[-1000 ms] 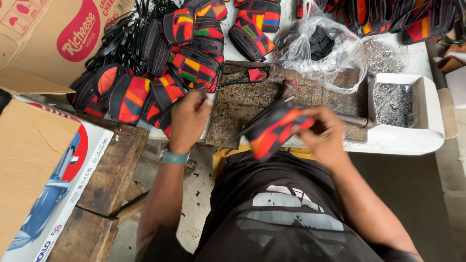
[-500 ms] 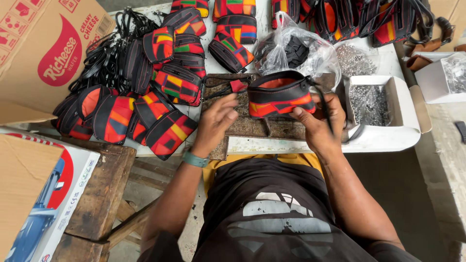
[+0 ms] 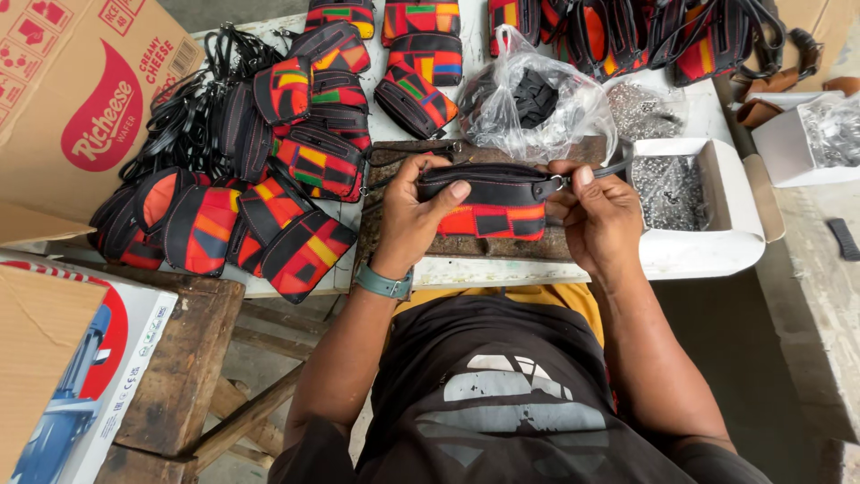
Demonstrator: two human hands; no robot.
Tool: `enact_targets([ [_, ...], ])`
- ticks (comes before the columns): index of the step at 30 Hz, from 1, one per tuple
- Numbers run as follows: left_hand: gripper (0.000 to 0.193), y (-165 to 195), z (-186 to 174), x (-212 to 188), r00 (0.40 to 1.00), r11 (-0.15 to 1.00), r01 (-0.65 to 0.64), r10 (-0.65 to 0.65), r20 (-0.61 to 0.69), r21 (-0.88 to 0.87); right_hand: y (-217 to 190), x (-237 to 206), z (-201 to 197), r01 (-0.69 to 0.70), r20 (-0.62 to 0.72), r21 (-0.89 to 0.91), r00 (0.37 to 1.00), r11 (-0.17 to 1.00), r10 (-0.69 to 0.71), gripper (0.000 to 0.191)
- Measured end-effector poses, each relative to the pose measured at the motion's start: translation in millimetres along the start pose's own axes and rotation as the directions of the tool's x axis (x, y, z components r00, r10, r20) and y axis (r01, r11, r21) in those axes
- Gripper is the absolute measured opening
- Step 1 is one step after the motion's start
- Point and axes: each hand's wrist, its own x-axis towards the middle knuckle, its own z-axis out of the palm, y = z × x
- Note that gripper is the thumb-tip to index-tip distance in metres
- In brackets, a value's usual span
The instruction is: The person attaches zipper pulls to small colorful fabric pouches at a workbench. They pick up a pouch, thread a zipper pull onto the zipper slider by hand, work the slider to secure it, and set the finished pouch aside before taking the next one from the pile.
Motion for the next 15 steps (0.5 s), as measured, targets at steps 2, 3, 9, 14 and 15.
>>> enact_targets([
  [2, 0.032, -3, 0, 3, 1.000, 0.999, 0.017, -0.018, -0.020, -0.039, -1, 2, -4, -0.037, 0.020, 0.055, 0.999, 0.998, 0.036, 0.024],
  [3, 0.033, -5, 0, 4, 0.999, 0.997, 0.038, -0.040, -0.033, -0.060, -1, 2, -4, -0.052, 0.018, 0.052, 0.999, 0.997, 0.051, 0.025],
  [9, 0.034, -13, 1, 4, 0.990, 0.995, 0.049, -0.060, -0.124, -0.091, -2, 0, 6, -0.072, 0.021, 0.021, 0.997, 0.997, 0.071, 0.020],
  [14, 0.034, 34, -10, 20, 0.999, 0.962, -0.025, 0.018, 0.029, 0.273, -45, -7, -6, -0.194, 0.046, -0.689, 0.950, 0.698, 0.308, 0.033],
  [15, 0.035, 49, -12, 25, 0.994, 0.919, -0.060, 0.017, 0.112, 0.390, -62, -9, -10, -0.141, 0.046, -0.771, 0.960, 0.622, 0.275, 0.032],
])
